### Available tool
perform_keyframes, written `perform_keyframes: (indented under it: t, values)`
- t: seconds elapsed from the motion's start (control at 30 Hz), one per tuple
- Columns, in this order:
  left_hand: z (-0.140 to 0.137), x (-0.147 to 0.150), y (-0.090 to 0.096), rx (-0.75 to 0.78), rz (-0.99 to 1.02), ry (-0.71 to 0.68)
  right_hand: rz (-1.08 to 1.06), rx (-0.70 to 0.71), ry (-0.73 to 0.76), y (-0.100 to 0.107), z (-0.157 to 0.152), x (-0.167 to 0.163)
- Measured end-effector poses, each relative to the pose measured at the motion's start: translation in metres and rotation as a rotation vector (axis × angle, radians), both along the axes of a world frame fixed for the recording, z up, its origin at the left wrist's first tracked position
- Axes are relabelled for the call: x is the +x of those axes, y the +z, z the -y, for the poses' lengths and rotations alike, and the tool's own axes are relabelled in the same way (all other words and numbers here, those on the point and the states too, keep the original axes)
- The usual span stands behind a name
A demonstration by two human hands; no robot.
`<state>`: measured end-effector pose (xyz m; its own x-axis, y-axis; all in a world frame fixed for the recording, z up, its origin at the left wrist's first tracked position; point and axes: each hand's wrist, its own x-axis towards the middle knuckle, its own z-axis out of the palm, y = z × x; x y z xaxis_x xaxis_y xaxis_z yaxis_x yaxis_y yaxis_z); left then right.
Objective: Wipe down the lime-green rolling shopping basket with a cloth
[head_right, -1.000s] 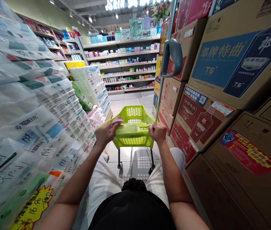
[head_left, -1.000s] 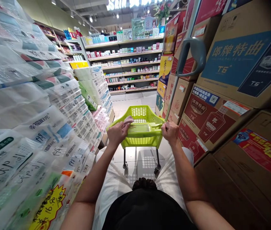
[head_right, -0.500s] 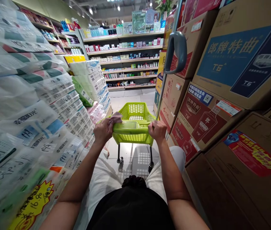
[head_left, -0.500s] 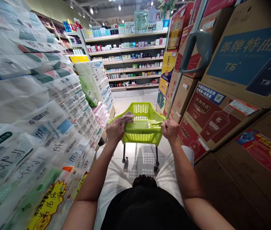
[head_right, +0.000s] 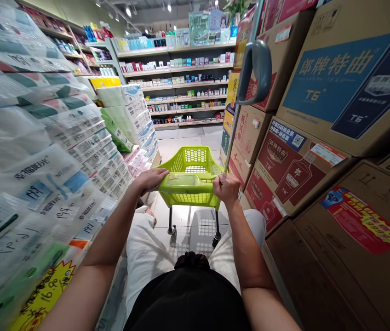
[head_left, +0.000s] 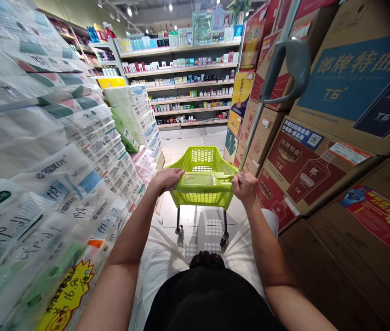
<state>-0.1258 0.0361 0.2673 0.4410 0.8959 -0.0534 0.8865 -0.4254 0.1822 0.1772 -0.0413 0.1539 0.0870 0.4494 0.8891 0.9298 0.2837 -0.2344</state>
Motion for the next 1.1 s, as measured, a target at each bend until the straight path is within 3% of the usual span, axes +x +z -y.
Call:
perform_keyframes:
  t: [0.13,0.3,0.47,0.57,0.73,0.87,0.97,1.1]
  values:
    - [0.017,-0.01,-0.006,0.174,-0.02,-0.11,-0.004,0.005,-0.006,0.001,0.0,0.0]
    - [0.018,-0.017,-0.008,0.185,-0.061,-0.261,-0.003,0.013,0.007,0.003,0.003,-0.001]
    - [0.025,-0.019,-0.014,0.252,-0.066,-0.216,0.001,0.013,0.027,0.003,0.004,-0.001]
    - [0.032,-0.024,-0.033,0.425,-0.014,-0.186,-0.007,0.045,0.048,0.003,0.003,-0.001]
    - [0.029,-0.036,-0.086,0.737,0.22,-0.109,-0.023,0.022,0.061,0.004,0.003,-0.001]
    - [0.027,-0.042,-0.111,0.856,0.341,-0.036,-0.011,0.024,0.056,0.004,0.003,-0.002]
    - [0.032,-0.045,-0.108,0.876,0.32,0.013,0.002,0.032,0.053,0.004,0.002,-0.003]
    - [0.035,-0.048,-0.076,0.773,0.196,0.02,-0.012,0.014,0.059,0.003,-0.001,-0.007]
